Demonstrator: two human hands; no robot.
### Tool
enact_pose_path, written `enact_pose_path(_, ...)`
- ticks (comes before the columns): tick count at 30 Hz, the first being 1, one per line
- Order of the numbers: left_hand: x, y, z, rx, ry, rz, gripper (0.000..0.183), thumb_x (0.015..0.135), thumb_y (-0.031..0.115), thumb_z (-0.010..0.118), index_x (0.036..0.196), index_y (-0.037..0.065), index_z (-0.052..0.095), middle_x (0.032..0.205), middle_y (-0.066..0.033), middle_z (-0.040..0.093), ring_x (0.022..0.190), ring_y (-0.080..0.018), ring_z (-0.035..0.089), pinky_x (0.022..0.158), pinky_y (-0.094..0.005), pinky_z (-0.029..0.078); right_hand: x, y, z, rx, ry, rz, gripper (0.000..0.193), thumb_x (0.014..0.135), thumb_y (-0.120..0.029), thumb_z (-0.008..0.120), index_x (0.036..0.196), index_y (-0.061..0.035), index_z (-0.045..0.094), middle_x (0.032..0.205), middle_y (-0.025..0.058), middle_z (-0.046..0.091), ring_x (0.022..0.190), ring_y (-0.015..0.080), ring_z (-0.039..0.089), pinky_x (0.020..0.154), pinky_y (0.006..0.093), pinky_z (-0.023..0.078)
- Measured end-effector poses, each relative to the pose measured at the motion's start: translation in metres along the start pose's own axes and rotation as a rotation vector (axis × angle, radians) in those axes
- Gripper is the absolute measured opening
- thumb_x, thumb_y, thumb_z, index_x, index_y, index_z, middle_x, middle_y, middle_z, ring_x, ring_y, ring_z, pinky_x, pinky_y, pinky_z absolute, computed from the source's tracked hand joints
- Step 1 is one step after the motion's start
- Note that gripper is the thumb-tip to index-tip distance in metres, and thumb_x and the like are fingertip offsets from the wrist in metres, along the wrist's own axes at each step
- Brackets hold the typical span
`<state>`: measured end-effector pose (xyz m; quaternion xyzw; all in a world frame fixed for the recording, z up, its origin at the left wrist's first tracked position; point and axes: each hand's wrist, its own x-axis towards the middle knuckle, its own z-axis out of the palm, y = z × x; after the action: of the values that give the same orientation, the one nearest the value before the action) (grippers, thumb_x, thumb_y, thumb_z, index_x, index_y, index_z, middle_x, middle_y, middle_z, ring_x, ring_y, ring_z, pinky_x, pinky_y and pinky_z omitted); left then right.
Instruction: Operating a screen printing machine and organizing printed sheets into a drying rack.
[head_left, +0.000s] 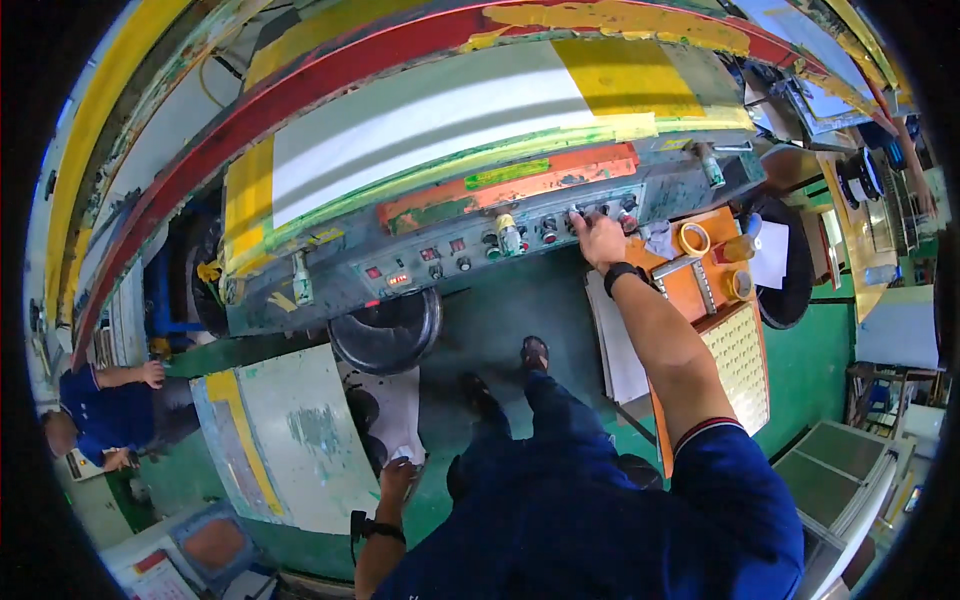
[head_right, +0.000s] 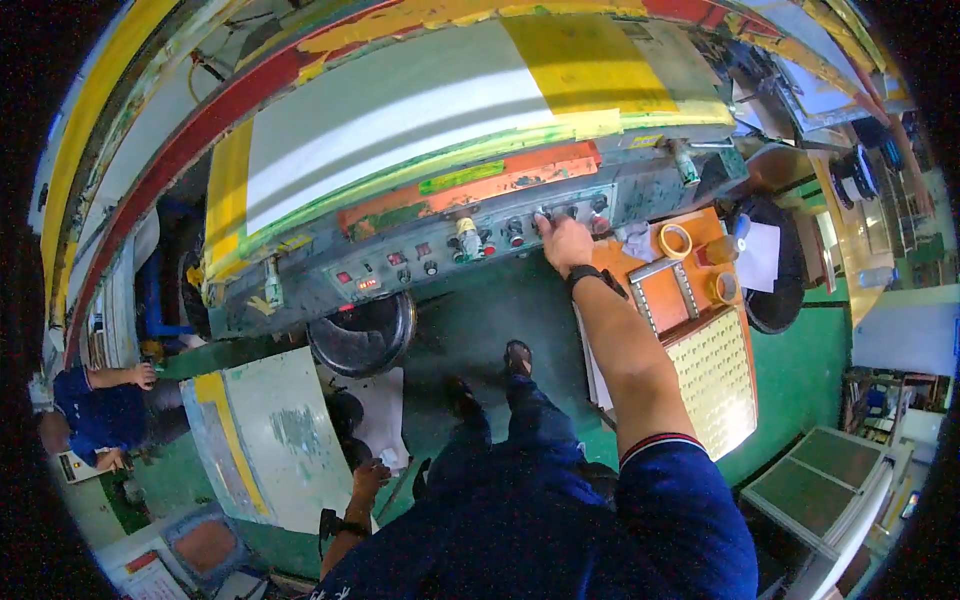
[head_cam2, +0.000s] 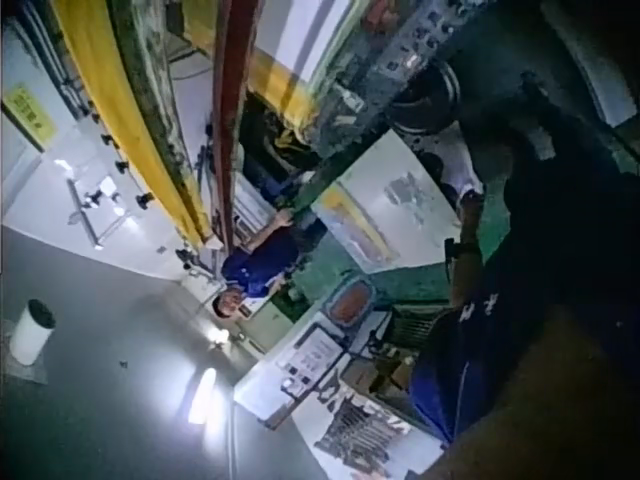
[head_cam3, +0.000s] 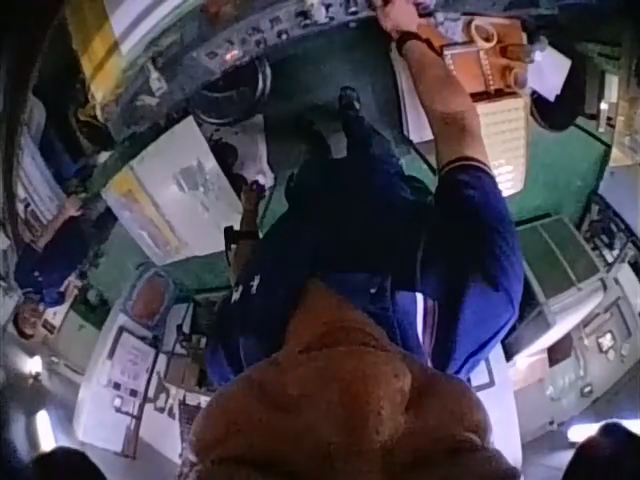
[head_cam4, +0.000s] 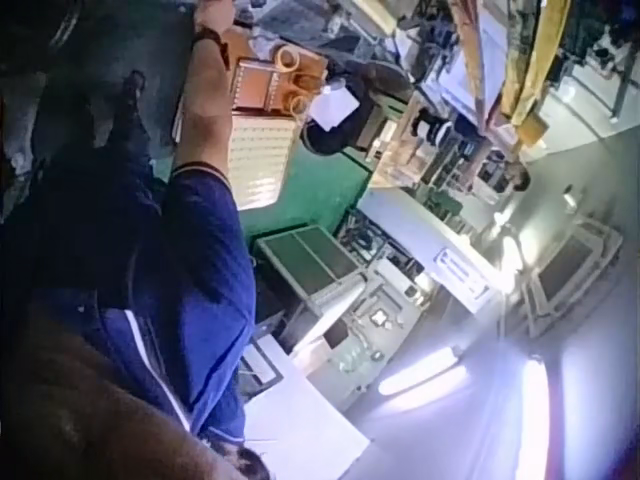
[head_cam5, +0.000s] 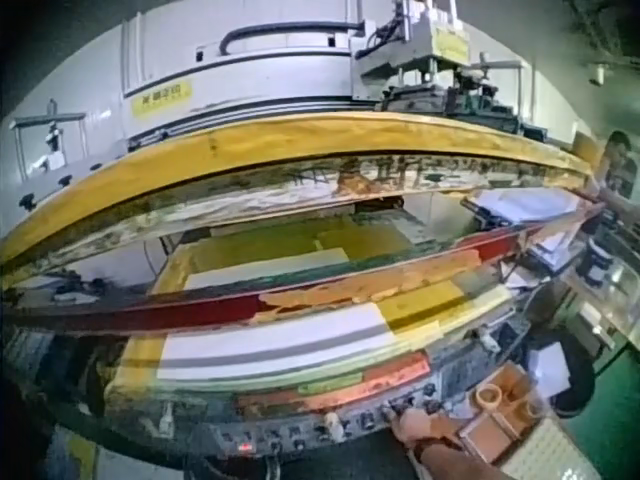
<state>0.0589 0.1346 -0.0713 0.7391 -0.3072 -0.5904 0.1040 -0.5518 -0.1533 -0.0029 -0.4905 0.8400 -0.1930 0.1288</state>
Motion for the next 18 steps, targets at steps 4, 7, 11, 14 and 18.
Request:
enact_pose_path(4, 0.005, -0.008, -0.013, -0.2, -0.078, 0.037, 0.037, 0.081, 0.015, 0.058, 0.112, -0.007, 0.061, 0.085, -0.0123, 0.068, 0.073, -0.0181, 0.066, 0.06, -0.0274, 0.053, 0.008, 0.009, 0.023, 0.278, -0.017, 0.133, 0.049, 0.092, -0.047, 0.051, 0.087, 0.0001, 0.064, 0.079, 0.0159, 0.067, 0.068, 0.031, 0.064, 0.063, 0.0399, 0.051)
enact_pose_path(7, -0.003, 0.01, 0.002, 0.037, 0.03, 0.0, 0.037, 0.082, 0.014, 0.057, 0.112, -0.006, 0.061, 0.086, -0.0114, 0.068, 0.073, -0.0179, 0.066, 0.06, -0.0278, 0.053, -0.012, 0.004, 0.025, 0.986, -0.313, 0.466, 0.043, 0.094, -0.045, 0.051, 0.093, -0.0037, 0.064, 0.077, 0.0018, 0.064, 0.059, 0.0106, 0.057, 0.05, 0.0248, 0.045)
enact_pose_path(11, -0.005, 0.022, 0.009, -0.002, 0.034, -0.015, 0.035, 0.081, 0.014, 0.058, 0.11, -0.005, 0.062, 0.087, -0.0111, 0.068, 0.074, -0.0177, 0.067, 0.06, -0.0281, 0.054, -0.03, 0.033, 0.029, 0.929, -0.284, 0.537, 0.032, 0.091, -0.033, 0.059, 0.094, -0.0025, 0.064, 0.077, 0.0034, 0.064, 0.059, 0.0115, 0.058, 0.05, 0.0257, 0.045)
enact_pose_path(14, 0.002, 0.013, 0.006, -0.045, -0.01, 0.021, 0.034, 0.081, 0.013, 0.059, 0.111, -0.004, 0.062, 0.089, -0.0106, 0.069, 0.074, -0.0163, 0.067, 0.059, -0.0276, 0.054, -0.026, 0.052, 0.019, 0.766, -0.17, 0.504, 0.03, 0.09, -0.031, 0.06, 0.096, -0.002, 0.065, 0.076, 0.0036, 0.064, 0.059, 0.0126, 0.059, 0.051, 0.0266, 0.046)
enact_pose_path(18, 0.016, 0.006, 0.013, -0.048, -0.006, 0.008, 0.027, 0.078, 0.012, 0.065, 0.101, -0.002, 0.067, 0.089, -0.0101, 0.069, 0.069, -0.0142, 0.067, 0.057, -0.025, 0.053, -0.01, 0.087, 0.006, 0.547, 0.008, 0.5, 0.037, 0.084, -0.032, 0.067, 0.097, 0.0027, 0.063, 0.087, 0.0121, 0.068, 0.073, 0.022, 0.066, 0.063, 0.0339, 0.052)
